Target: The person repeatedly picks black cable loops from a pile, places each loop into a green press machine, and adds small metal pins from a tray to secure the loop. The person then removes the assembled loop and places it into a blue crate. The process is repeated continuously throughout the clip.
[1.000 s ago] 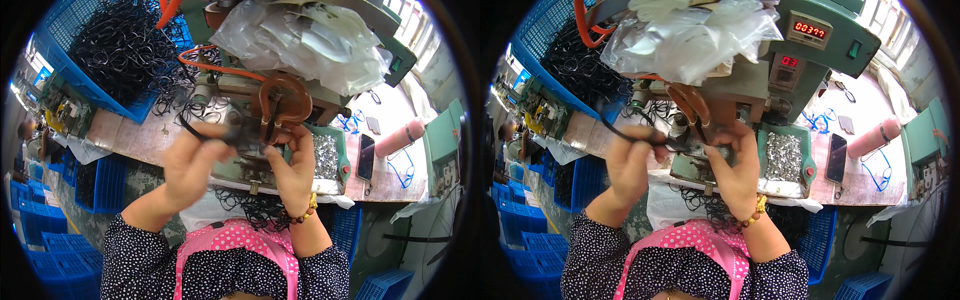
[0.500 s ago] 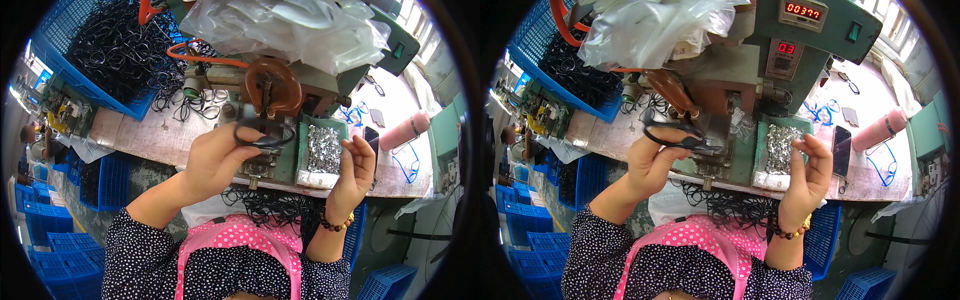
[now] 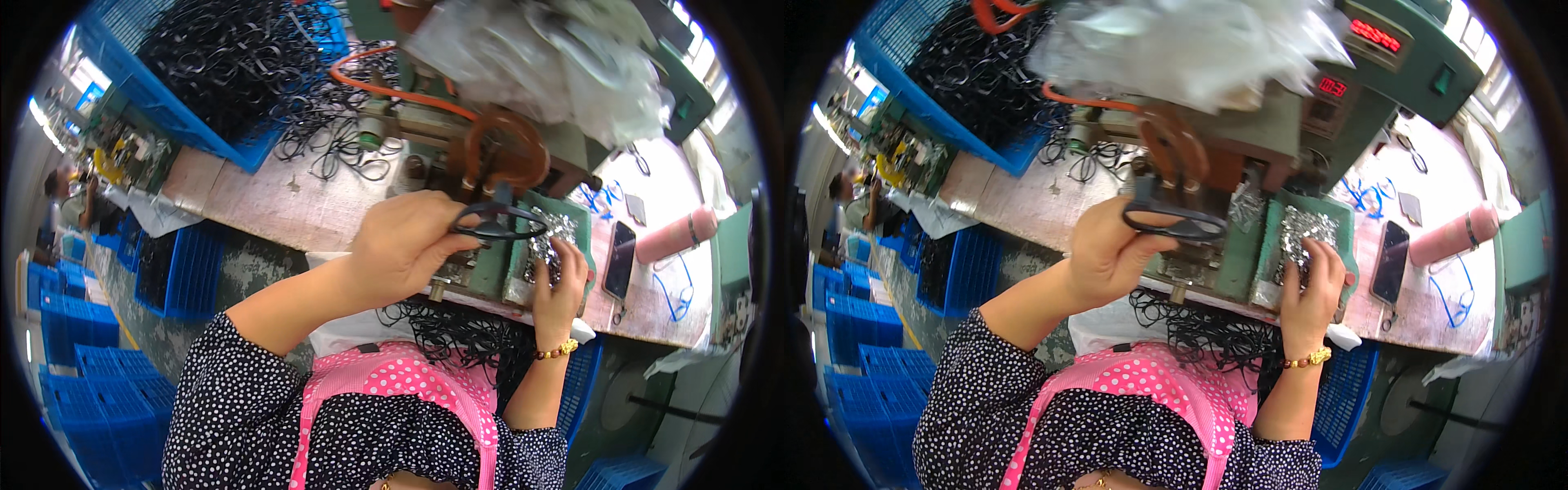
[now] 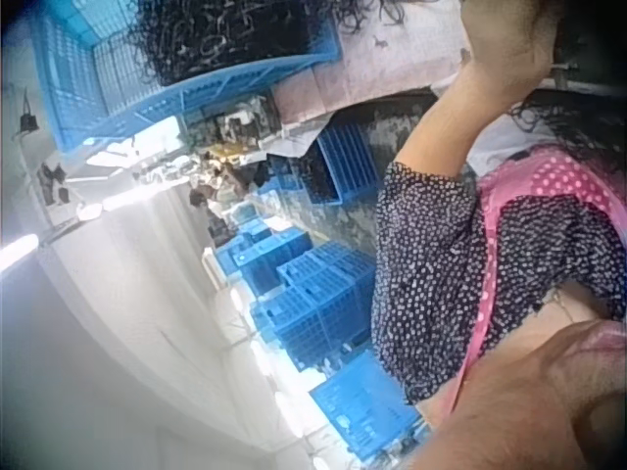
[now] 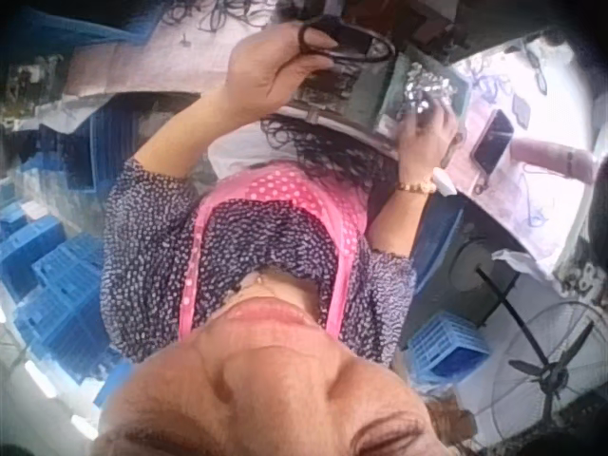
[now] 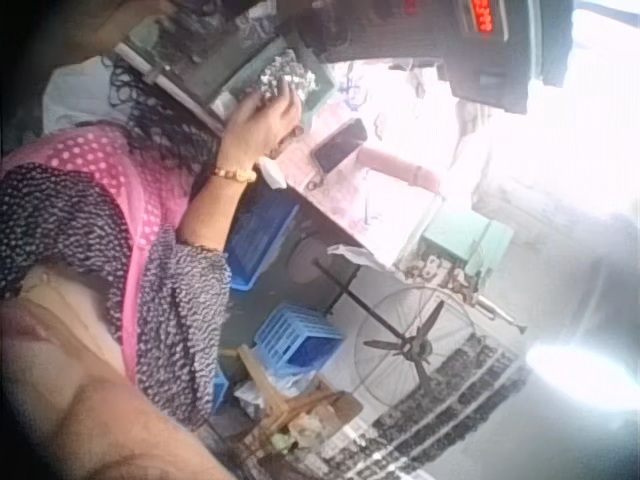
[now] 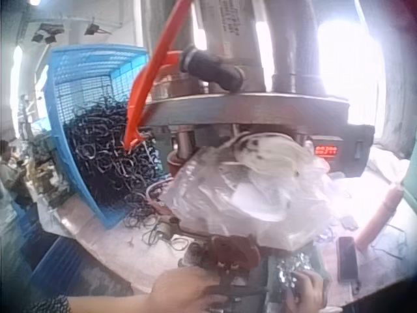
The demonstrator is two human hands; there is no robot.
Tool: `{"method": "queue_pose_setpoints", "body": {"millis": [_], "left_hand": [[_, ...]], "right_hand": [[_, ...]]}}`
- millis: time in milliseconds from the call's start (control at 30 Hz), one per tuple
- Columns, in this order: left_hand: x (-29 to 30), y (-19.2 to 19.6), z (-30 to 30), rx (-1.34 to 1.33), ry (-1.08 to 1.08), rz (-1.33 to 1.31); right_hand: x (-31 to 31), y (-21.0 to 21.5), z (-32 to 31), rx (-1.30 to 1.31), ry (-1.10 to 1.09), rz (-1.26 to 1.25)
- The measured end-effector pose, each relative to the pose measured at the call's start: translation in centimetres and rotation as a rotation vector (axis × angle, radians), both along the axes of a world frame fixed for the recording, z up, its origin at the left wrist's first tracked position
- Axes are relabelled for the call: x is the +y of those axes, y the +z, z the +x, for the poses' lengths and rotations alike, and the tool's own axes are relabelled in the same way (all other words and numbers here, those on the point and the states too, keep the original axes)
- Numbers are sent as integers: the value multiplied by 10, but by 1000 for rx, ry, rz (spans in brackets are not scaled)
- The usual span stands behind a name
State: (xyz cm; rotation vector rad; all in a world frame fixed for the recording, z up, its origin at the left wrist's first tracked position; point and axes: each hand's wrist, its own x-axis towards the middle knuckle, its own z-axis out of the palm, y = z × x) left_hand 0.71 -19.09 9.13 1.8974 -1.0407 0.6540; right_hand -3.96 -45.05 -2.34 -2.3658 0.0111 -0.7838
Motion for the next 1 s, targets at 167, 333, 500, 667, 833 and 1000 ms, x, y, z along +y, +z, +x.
{"method": "queue_pose_setpoints", "body": {"millis": [167, 333, 500, 667, 833, 1000], "left_hand": [[-2, 1, -1, -24, -3, -83], [18, -20, 3, -116, 94, -84], [107, -84, 81, 99, 561, -163], [169, -142, 150, 411, 980, 323], [170, -146, 161, 646, 963, 288], [169, -124, 133, 683, 647, -199]], "right_hand": [[9, 6, 15, 43, 1, -248], [10, 0, 19, -88, 3, -113], [9, -11, 12, -95, -66, 152], [9, -13, 10, -144, -47, 231], [11, -8, 7, -151, -80, 231], [9, -11, 8, -142, -52, 188]]}}
